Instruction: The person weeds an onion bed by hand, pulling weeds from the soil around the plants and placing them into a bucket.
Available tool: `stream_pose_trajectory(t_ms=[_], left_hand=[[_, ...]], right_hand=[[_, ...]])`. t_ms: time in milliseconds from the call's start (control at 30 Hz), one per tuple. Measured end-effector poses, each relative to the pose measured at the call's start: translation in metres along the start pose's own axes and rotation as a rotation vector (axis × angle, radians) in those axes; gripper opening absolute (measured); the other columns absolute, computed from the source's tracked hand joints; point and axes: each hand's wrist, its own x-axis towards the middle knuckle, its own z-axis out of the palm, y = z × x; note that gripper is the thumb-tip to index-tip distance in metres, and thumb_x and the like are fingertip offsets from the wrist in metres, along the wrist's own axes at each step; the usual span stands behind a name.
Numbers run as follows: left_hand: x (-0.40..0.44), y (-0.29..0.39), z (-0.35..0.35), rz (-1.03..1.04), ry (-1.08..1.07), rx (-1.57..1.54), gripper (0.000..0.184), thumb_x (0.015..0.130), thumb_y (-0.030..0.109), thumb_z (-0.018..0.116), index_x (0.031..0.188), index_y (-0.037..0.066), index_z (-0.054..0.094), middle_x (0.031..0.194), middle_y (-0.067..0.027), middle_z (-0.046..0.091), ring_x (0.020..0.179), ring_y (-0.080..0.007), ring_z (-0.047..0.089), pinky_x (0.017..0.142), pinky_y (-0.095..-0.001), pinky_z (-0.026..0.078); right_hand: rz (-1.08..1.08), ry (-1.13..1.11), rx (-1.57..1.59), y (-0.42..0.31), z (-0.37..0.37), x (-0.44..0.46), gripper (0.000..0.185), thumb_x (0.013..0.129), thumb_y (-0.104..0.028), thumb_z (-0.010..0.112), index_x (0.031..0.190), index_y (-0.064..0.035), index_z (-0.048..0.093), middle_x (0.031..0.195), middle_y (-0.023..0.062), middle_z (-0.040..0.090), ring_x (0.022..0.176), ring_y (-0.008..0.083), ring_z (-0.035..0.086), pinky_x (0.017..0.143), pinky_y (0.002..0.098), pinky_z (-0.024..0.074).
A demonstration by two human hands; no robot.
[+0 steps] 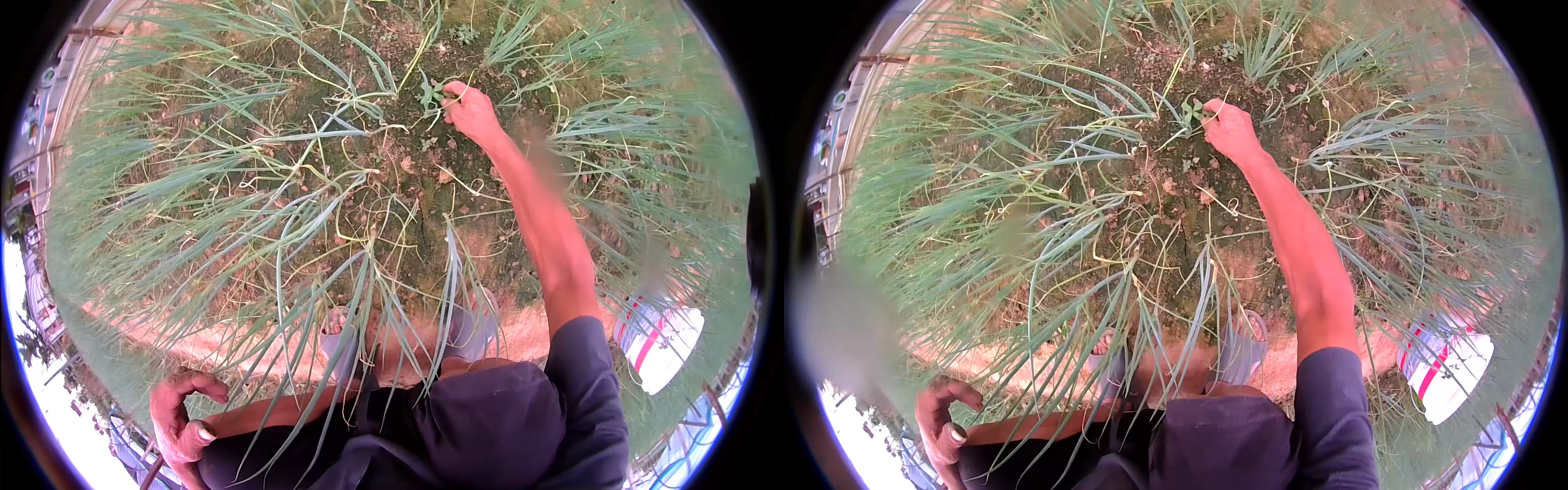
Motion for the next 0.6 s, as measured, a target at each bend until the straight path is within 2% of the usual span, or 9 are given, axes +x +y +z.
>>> stream_pose_trajectory(t_ms=[67, 167, 200, 300, 333, 433, 467, 567, 600], left_hand=[[-0.007, 0.003, -0.001, -0.057, 0.016, -0.032, 0.079, 0.075, 0.065, 0.072, 0.108, -0.005, 0.061, 0.085, -0.0166, 0.067, 0.073, -0.0244, 0.066, 0.071, -0.0351, 0.052], [-0.018, 0.005, -0.005, -0.157, 0.016, -0.073, 0.079, 0.077, 0.065, 0.072, 0.110, -0.005, 0.060, 0.088, -0.0174, 0.067, 0.074, -0.0241, 0.066, 0.071, -0.0346, 0.052], [-0.023, 0.005, -0.005, -0.178, 0.033, -0.083, 0.079, 0.077, 0.067, 0.070, 0.108, -0.005, 0.059, 0.088, -0.0161, 0.065, 0.075, -0.0232, 0.065, 0.071, -0.0334, 0.051], [-0.033, 0.013, -0.015, -0.239, -0.076, -0.130, 0.065, 0.089, 0.050, 0.064, 0.123, -0.005, 0.057, 0.111, -0.0194, 0.064, 0.095, -0.0279, 0.065, 0.088, -0.0406, 0.049], [-0.036, 0.013, -0.014, -0.256, -0.072, -0.022, 0.081, 0.089, 0.064, 0.056, 0.122, -0.010, 0.055, 0.107, -0.0211, 0.064, 0.090, -0.0269, 0.064, 0.085, -0.0400, 0.049], [-0.045, 0.017, -0.009, -0.298, -0.027, -0.029, 0.080, 0.089, 0.063, 0.057, 0.122, -0.010, 0.055, 0.104, -0.0204, 0.064, 0.089, -0.0277, 0.064, 0.085, -0.0404, 0.049], [-0.051, 0.015, -0.008, -0.342, 0.000, -0.061, 0.080, 0.089, 0.063, 0.057, 0.122, -0.010, 0.055, 0.102, -0.0207, 0.065, 0.088, -0.0279, 0.064, 0.085, -0.0401, 0.049], [-0.053, 0.022, -0.002, -0.347, 0.001, -0.071, 0.081, 0.089, 0.064, 0.057, 0.122, -0.010, 0.055, 0.102, -0.0207, 0.065, 0.089, -0.0275, 0.064, 0.085, -0.0401, 0.049], [-0.054, 0.023, 0.001, -0.352, 0.026, -0.083, 0.082, 0.087, 0.065, 0.060, 0.123, -0.009, 0.056, 0.102, -0.0209, 0.065, 0.090, -0.0277, 0.064, 0.085, -0.0404, 0.048]], right_hand=[[-0.195, 0.057, -0.145, 0.008, 0.012, 0.021, 0.038, 0.083, -0.013, 0.068, 0.120, -0.0168, 0.062, 0.096, 0.0189, 0.068, 0.090, 0.0396, 0.063, 0.084, 0.0435, 0.0523], [-0.476, -0.014, -0.294, 0.013, 0.016, 0.036, 0.037, 0.081, -0.012, 0.069, 0.117, -0.0155, 0.064, 0.096, 0.0182, 0.065, 0.090, 0.0385, 0.063, 0.081, 0.0447, 0.0521], [-0.485, -0.072, -0.355, 0.010, 0.016, 0.041, 0.031, 0.078, -0.009, 0.069, 0.109, -0.0129, 0.064, 0.094, 0.0169, 0.061, 0.091, 0.0378, 0.062, 0.079, 0.0458, 0.0518], [-0.511, -0.173, -0.402, 0.002, 0.016, 0.043, 0.027, 0.077, -0.005, 0.068, 0.102, -0.0102, 0.062, 0.091, 0.0159, 0.058, 0.089, 0.0368, 0.062, 0.076, 0.0458, 0.0519], [-0.526, -0.193, -0.440, -0.001, 0.017, 0.042, 0.024, 0.075, -0.003, 0.068, 0.097, -0.0091, 0.060, 0.086, 0.0152, 0.055, 0.087, 0.0367, 0.062, 0.075, 0.0449, 0.0521], [-0.528, -0.101, -0.538, -0.005, 0.026, 0.039, 0.021, 0.077, -0.004, 0.067, 0.095, -0.0073, 0.057, 0.085, 0.0149, 0.055, 0.083, 0.0370, 0.062, 0.074, 0.0454, 0.0522], [-0.587, -0.032, -0.469, 0.003, 0.033, 0.042, 0.012, 0.082, -0.007, 0.064, 0.090, -0.0049, 0.054, 0.084, 0.0159, 0.056, 0.080, 0.0378, 0.062, 0.072, 0.0473, 0.0516], [-0.514, 0.248, -0.183, 0.016, 0.041, 0.051, 0.011, 0.088, -0.011, 0.062, 0.092, -0.0029, 0.056, 0.085, 0.0171, 0.060, 0.076, 0.0371, 0.062, 0.070, 0.0456, 0.0518], [-0.232, 0.227, -0.069, 0.006, 0.027, 0.041, 0.017, 0.091, -0.017, 0.062, 0.097, -0.0021, 0.058, 0.087, 0.0193, 0.064, 0.075, 0.0358, 0.062, 0.069, 0.0428, 0.0515]])
